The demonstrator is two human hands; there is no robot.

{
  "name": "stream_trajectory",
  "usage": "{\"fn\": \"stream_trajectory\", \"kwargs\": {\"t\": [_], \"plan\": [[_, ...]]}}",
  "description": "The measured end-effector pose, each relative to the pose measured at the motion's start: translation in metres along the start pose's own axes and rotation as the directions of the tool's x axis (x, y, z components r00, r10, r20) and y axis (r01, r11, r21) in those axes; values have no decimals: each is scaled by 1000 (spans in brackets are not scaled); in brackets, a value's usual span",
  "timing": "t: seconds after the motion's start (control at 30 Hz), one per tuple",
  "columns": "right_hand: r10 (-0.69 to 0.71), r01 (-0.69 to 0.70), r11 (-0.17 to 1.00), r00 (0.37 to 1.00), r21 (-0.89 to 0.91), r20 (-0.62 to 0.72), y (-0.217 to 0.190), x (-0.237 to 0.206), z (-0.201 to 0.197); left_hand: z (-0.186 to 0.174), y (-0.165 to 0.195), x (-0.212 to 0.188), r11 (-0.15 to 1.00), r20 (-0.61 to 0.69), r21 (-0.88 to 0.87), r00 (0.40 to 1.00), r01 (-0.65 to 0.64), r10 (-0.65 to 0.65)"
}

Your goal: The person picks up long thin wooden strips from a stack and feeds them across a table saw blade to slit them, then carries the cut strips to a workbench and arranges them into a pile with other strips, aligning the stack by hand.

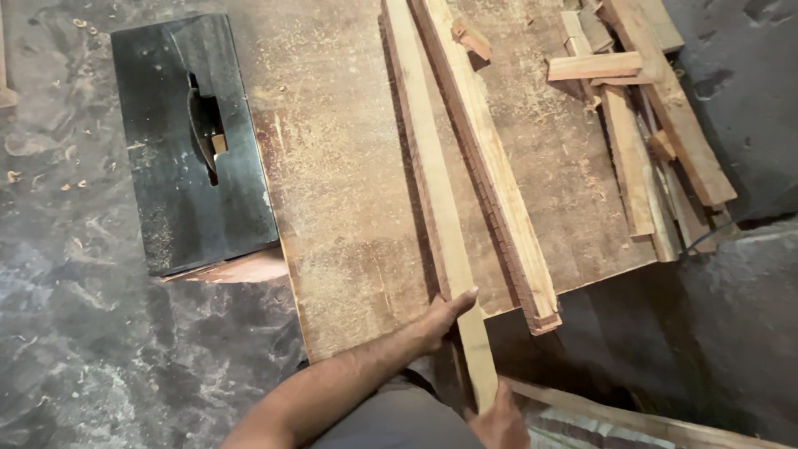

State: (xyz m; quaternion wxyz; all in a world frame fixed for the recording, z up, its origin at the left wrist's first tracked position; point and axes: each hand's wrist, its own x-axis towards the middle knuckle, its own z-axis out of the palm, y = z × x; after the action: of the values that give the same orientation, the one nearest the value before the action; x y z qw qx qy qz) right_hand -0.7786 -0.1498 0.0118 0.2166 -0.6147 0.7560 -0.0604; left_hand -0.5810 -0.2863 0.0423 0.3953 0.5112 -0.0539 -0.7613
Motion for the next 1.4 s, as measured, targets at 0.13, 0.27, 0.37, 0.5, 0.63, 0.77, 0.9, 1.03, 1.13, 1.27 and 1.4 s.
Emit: {"fn": "stream_trajectory", "kwargs": {"t": [0.13,0.27,0.37,0.5,0.63,0.77,0.9,1.03,1.13,1.27,1.4], "plan": [[50,-49,998,998,38,-33,53,-11,30,23,-25,0,976,-8,-216,1000,24,-27],[-95,118,989,971,94,-220,68,-3,60,22,-29,-8,970,-37,-242,999,2,-11],[-223,290,955,849,69,-478,58,-1,69,13,-21,-25,958,-56,-281,998,-56,42],[-221,209,930,975,301,4,40,7,60,-4,-4,-53,962,-134,-252,988,-107,75],[-398,263,828,898,496,188,10,20,53,-35,12,-90,946,-189,-264,972,-189,141],[-467,101,744,785,661,407,-37,21,72,-82,26,-135,915,-216,-331,962,-231,165],[-615,235,694,685,681,390,-101,1,107,-157,42,-190,868,-195,-275,908,-414,371],[-724,240,582,588,777,361,-179,-45,155,-242,53,-251,814,-303,-285,853,-506,424],[-717,148,561,579,815,389,-242,-98,195,-320,55,-295,819,-265,-390,903,-421,338],[-730,74,537,541,840,418,-326,-159,234,-416,67,-331,837,-376,-276,855,-472,358],[-756,28,499,503,866,419,-406,-194,257,-491,96,-364,775,-425,-358,830,-520,361]]}}
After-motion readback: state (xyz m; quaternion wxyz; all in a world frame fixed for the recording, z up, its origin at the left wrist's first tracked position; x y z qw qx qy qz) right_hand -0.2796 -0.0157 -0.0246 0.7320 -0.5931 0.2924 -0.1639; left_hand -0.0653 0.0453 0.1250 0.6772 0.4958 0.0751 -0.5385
